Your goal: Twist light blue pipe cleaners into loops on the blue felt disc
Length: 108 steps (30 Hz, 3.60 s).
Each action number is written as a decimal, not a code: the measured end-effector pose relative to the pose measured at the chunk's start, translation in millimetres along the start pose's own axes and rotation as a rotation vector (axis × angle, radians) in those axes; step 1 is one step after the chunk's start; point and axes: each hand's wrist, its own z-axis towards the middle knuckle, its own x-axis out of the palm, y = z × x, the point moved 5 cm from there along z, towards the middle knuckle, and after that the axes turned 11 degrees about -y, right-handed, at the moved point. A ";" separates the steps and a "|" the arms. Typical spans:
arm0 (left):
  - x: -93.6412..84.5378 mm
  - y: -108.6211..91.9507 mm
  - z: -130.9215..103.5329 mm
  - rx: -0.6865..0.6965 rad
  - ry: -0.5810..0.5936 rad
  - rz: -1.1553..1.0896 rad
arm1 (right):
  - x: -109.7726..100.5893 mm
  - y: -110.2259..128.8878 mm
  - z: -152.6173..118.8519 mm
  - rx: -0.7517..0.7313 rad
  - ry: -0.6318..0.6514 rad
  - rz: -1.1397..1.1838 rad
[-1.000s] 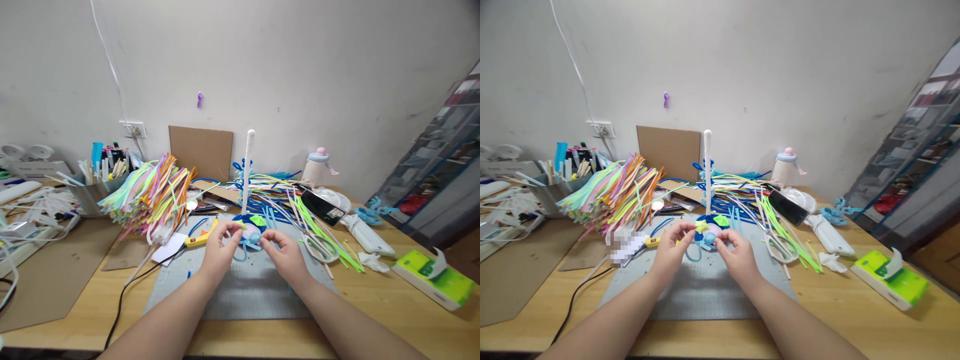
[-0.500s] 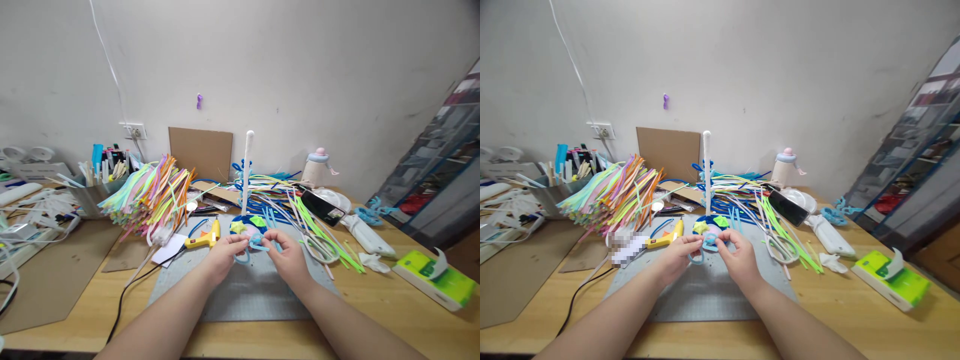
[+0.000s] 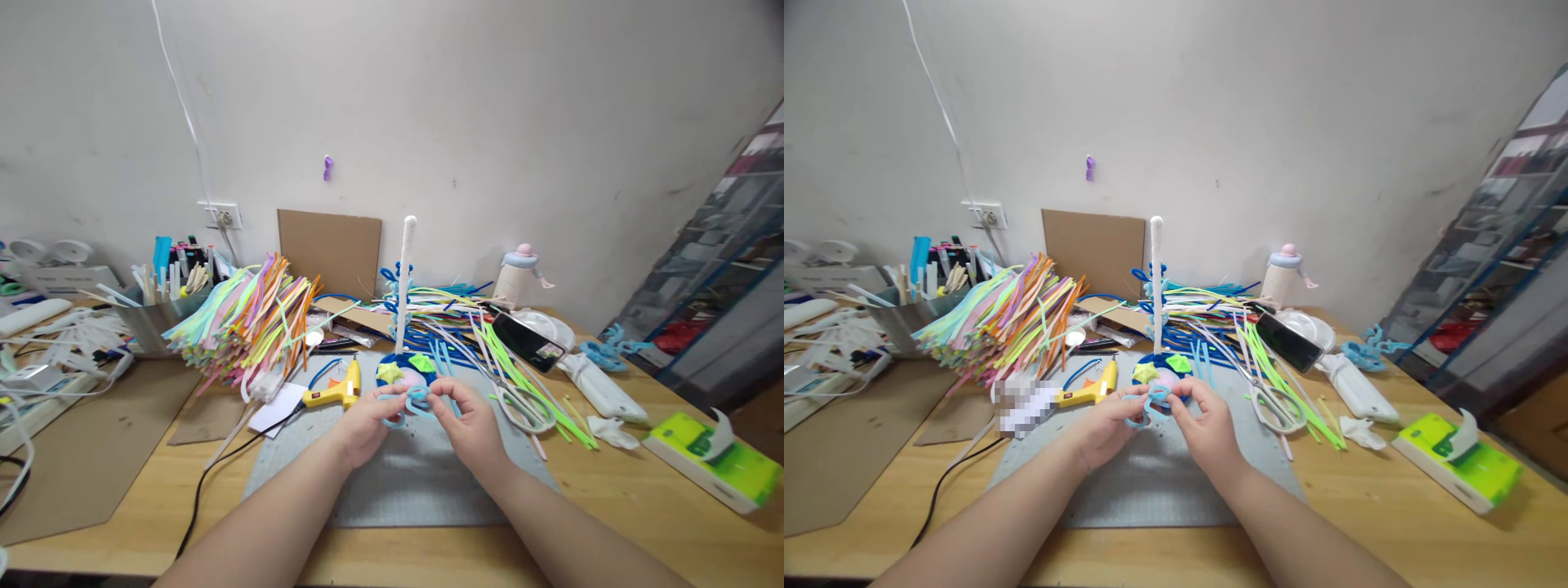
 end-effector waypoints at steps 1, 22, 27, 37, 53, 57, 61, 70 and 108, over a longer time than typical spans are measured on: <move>1.0 -1.2 -0.9 0.010 0.005 0.012 | -1.1 2.6 0.0 -0.027 -0.001 -0.008; 10.1 -35.7 -15.4 0.813 -0.160 0.721 | 3.5 2.9 -4.6 -0.061 0.036 -0.053; 8.7 -33.6 -15.3 0.831 -0.167 0.738 | 6.8 4.8 -5.8 -0.078 0.082 -0.021; 7.0 -29.7 -10.9 0.761 -0.166 0.688 | 6.5 3.6 -4.9 -0.105 0.059 -0.044; 0.7 -18.8 -3.5 0.401 -0.235 0.490 | 4.7 -13.2 2.3 0.173 0.050 0.104; -4.8 -9.2 0.4 0.175 -0.244 0.284 | 10.0 -21.3 1.8 0.370 0.088 0.295; -3.3 -2.9 2.4 0.093 -0.142 0.160 | 17.6 -19.3 -1.7 0.486 0.170 0.441; -0.7 2.9 2.9 0.037 -0.058 0.084 | 16.7 -19.4 -1.3 0.476 0.136 0.422; -9.3 -0.6 3.2 0.119 -0.239 0.352 | 20.2 -27.0 -7.0 0.487 0.140 0.378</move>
